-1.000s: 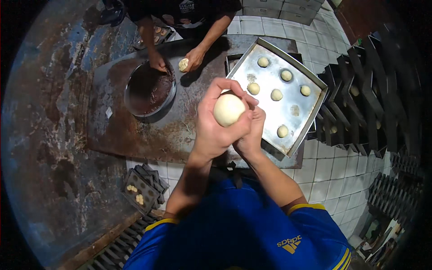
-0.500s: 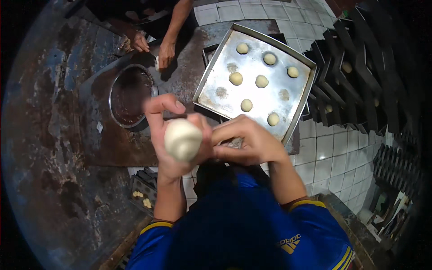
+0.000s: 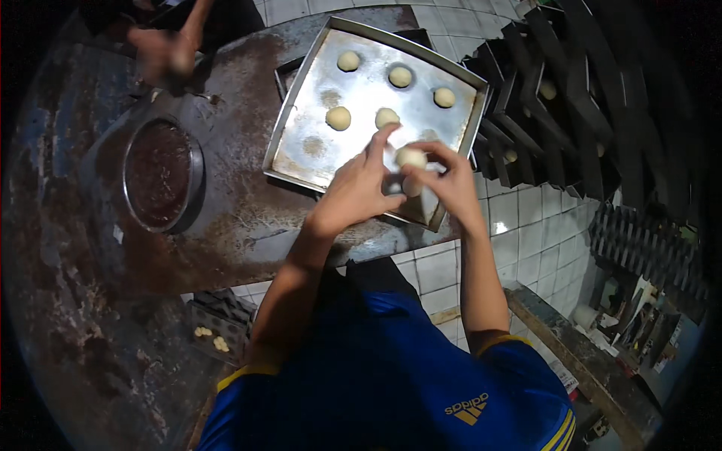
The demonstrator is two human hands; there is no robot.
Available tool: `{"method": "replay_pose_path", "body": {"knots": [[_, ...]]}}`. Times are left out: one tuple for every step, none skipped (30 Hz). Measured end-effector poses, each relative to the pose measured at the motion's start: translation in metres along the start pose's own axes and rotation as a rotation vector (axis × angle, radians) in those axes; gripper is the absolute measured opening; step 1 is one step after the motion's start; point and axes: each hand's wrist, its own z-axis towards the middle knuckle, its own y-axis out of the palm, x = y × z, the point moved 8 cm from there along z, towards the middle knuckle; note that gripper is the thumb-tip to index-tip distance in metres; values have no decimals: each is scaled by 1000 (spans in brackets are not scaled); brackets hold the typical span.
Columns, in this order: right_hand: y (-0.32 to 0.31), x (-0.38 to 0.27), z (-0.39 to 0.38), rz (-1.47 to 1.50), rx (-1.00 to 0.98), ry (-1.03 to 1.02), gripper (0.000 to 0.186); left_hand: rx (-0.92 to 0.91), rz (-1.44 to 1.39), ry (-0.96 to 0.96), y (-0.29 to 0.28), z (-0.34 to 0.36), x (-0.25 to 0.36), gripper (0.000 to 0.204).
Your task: The person prepares buns by flattening dough by hand, adding chocolate filling from a bowl using a spoon, sealing the dough into a ball, and placing the ball onto a metal tray.
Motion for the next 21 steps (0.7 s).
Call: {"method": "replay_pose_path", "body": {"knots": [[-18, 16, 10, -92, 95, -9, 35, 35, 152, 32, -6, -1, -5, 108], [-38, 49, 24, -178, 167, 6, 35, 38, 60, -74, -11, -4, -17, 108], [-53, 75, 35, -263, 245, -49, 37, 37, -29, -180, -16, -7, -30, 108], [-57, 113, 47, -309, 241, -17, 38, 32, -34, -174, -21, -14, -41, 108], [-58, 139, 58, -350, 231, 13, 40, 63, -84, -184, -26, -28, -59, 106], [-51, 144, 69, -346, 221, 9, 40, 103, -129, -201, -35, -45, -75, 105], [-33, 145, 79, -693, 126, -27, 48, 137, -59, -274, -43, -63, -88, 101], [-18, 150, 83, -1042, 33, -55, 58, 161, 7, -342, -50, -80, -101, 98], [-10, 156, 85, -1040, 35, -51, 58, 205, 27, -350, -59, -100, -114, 95], [-1, 155, 83, -1151, 72, -157, 66, 247, 46, -357, -69, -120, -125, 93], [5, 156, 78, -1262, 106, -262, 75, 291, 2, -391, -77, -137, -132, 90], [4, 167, 79, -1208, 63, -218, 86, 332, -43, -428, -84, -155, -138, 88], [4, 172, 79, -1207, 59, -209, 86, 325, -44, -433, -89, -174, -142, 88], [3, 175, 85, -1119, 45, -175, 85, 390, -52, -497, -97, -197, -152, 86], [1, 178, 92, -1033, 34, -139, 85, 452, -62, -560, -103, -218, -161, 83], [-8, 194, 103, -839, -19, -49, 84, 454, -62, -555, -104, -232, -163, 83], [-18, 190, 106, -721, -10, -61, 78, 487, -73, -558, -107, -246, -166, 81], [-23, 183, 105, -687, 75, -119, 72, 521, -85, -561, -110, -256, -172, 79], [-17, 155, 101, -641, 145, -185, 67, 548, -76, -565, -114, -265, -176, 79], [0, 120, 102, -558, 192, -191, 56, 578, -79, -565, -115, -273, -178, 78], [19, 92, 101, -665, 194, -418, 50, 593, -89, -555, -114, -274, -179, 76]]}}
